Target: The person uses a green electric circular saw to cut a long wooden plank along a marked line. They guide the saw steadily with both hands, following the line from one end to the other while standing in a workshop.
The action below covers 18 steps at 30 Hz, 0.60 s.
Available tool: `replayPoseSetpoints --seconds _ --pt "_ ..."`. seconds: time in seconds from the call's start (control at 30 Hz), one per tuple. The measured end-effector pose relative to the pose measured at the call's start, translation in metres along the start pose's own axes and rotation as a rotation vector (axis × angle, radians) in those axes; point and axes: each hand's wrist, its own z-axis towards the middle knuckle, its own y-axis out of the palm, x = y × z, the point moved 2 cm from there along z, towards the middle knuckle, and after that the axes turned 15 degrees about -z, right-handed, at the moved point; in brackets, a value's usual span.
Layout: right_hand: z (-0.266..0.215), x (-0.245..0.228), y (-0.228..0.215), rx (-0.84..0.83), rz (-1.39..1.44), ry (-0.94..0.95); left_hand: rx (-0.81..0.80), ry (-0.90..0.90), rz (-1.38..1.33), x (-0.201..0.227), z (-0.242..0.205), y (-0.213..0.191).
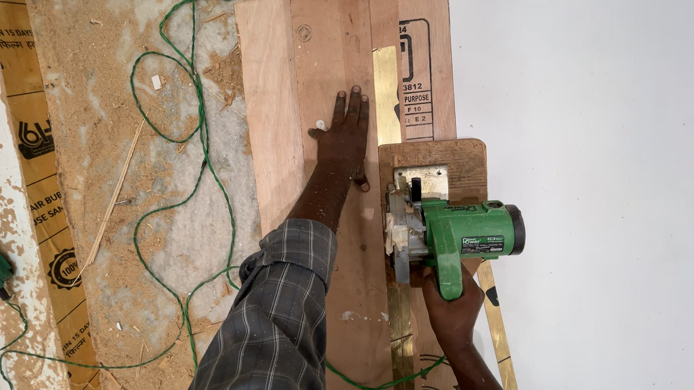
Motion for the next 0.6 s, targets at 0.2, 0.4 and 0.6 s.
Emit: replayPoseSetpoints --seconds 0.2,0.4,0.6 --pt "0.005 0.001 0.003 -0.018 0.003 0.039 0.141 0.045 0.011 -0.003 0.008 0.007" --pt "0.011 -0.001 0.004 -0.008 -0.018 0.026 0.118 0.027 -0.026 -0.007 0.013 0.019" --pt "0.016 -0.005 0.004 0.008 -0.02 0.011 0.205 0.056 -0.022 -0.012 0.024 0.034"
